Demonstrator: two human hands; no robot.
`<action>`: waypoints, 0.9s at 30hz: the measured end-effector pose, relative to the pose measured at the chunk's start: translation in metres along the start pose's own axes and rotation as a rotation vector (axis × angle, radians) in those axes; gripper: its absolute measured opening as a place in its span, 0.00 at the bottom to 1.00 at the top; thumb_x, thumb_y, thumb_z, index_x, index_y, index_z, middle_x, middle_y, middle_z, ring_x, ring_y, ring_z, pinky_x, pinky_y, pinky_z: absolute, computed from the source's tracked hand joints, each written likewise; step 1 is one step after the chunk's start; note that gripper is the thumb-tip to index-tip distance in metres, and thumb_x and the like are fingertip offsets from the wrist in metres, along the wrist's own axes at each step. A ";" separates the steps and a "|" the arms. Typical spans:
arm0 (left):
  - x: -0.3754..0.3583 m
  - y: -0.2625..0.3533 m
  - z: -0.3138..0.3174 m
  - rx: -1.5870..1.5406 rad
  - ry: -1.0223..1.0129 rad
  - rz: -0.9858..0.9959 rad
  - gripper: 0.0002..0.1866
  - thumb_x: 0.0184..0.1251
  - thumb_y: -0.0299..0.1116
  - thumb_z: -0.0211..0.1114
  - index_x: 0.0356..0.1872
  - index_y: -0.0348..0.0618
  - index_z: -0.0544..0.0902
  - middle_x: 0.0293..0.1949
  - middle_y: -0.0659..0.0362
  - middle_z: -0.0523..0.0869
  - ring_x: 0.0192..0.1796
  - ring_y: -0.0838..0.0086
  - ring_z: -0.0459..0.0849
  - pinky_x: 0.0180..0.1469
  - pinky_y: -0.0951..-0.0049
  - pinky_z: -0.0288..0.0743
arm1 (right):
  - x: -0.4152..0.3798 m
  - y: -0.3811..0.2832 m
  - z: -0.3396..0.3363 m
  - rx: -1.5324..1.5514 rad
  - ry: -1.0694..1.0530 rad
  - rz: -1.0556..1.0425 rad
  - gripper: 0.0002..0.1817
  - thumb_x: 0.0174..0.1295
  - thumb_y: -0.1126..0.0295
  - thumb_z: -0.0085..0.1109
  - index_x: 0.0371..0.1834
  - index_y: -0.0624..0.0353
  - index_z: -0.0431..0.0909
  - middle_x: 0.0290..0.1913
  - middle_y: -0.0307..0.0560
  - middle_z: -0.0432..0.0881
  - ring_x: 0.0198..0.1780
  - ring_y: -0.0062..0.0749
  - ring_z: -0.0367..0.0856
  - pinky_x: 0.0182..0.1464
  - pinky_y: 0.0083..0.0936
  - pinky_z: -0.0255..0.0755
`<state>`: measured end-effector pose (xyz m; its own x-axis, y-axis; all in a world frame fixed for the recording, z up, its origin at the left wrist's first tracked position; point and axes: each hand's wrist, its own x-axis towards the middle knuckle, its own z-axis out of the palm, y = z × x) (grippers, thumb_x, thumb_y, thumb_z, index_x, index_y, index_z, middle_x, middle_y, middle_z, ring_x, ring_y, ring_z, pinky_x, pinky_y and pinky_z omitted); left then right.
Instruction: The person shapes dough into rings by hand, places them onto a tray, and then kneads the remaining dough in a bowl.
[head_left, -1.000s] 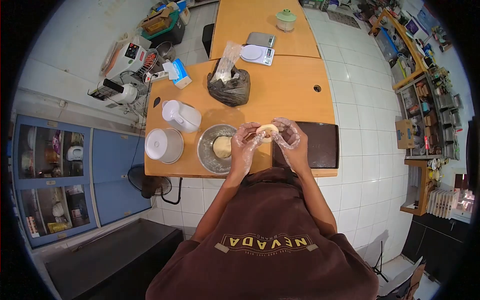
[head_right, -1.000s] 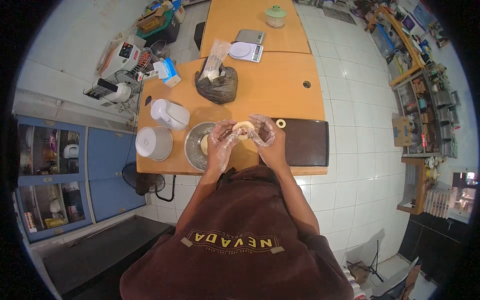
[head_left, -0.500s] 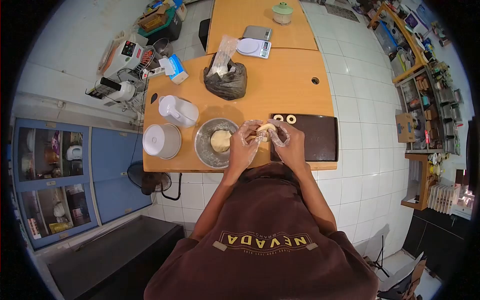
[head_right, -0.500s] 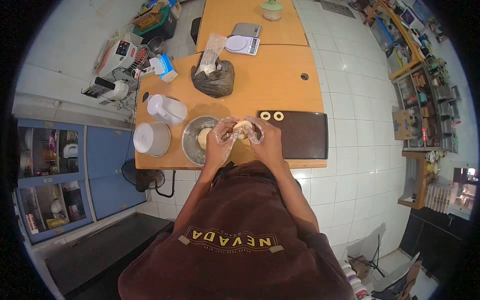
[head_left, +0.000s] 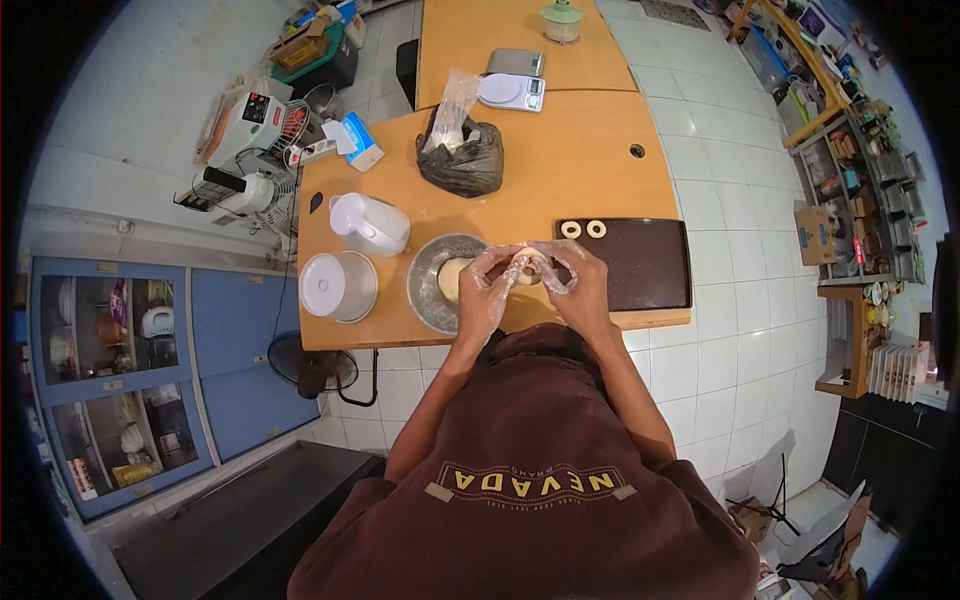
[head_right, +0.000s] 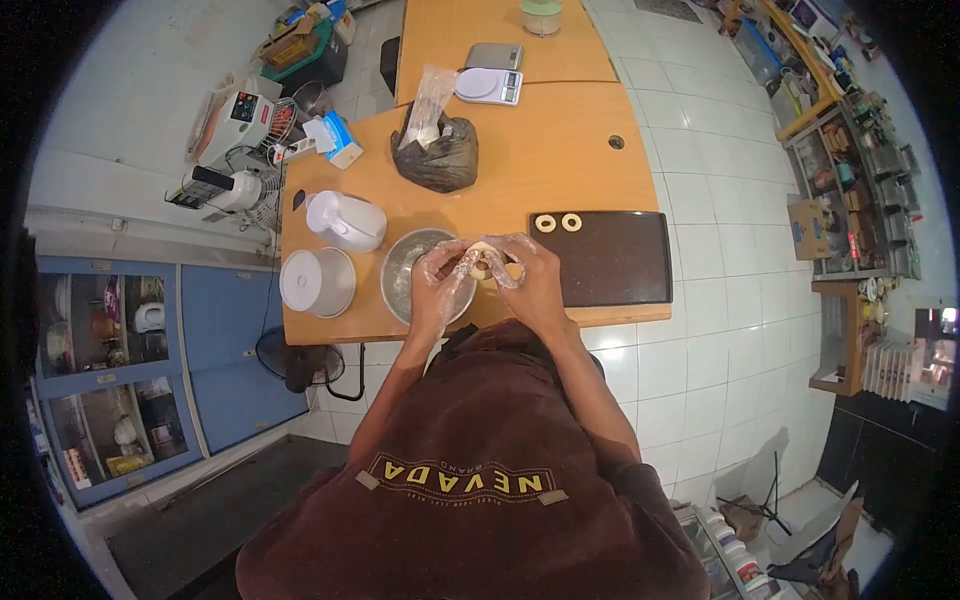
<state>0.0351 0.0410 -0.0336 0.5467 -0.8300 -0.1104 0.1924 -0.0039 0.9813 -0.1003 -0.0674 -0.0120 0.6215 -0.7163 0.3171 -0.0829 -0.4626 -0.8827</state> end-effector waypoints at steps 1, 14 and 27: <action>-0.002 0.003 -0.005 0.025 0.004 -0.002 0.14 0.76 0.22 0.65 0.58 0.28 0.83 0.51 0.52 0.90 0.51 0.73 0.89 0.58 0.73 0.81 | -0.002 -0.003 0.004 -0.001 -0.011 0.016 0.17 0.58 0.81 0.69 0.52 0.63 0.88 0.45 0.57 0.89 0.47 0.53 0.89 0.51 0.37 0.81; -0.014 0.034 -0.044 -0.009 -0.086 -0.085 0.14 0.75 0.26 0.69 0.56 0.29 0.85 0.46 0.56 0.91 0.48 0.76 0.88 0.53 0.74 0.81 | -0.011 -0.033 0.045 0.037 -0.031 0.064 0.23 0.61 0.81 0.69 0.61 0.60 0.84 0.49 0.56 0.87 0.53 0.46 0.89 0.56 0.36 0.82; -0.009 0.010 -0.055 -0.175 -0.238 -0.070 0.09 0.76 0.23 0.66 0.52 0.29 0.85 0.45 0.54 0.90 0.46 0.77 0.88 0.53 0.76 0.81 | -0.051 -0.031 0.054 0.358 0.182 0.366 0.16 0.70 0.81 0.66 0.60 0.67 0.81 0.54 0.46 0.83 0.56 0.28 0.84 0.60 0.26 0.79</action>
<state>0.0765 0.0788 -0.0316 0.3245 -0.9386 -0.1169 0.3716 0.0128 0.9283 -0.0877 0.0115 -0.0192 0.4546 -0.8907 -0.0061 0.0213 0.0177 -0.9996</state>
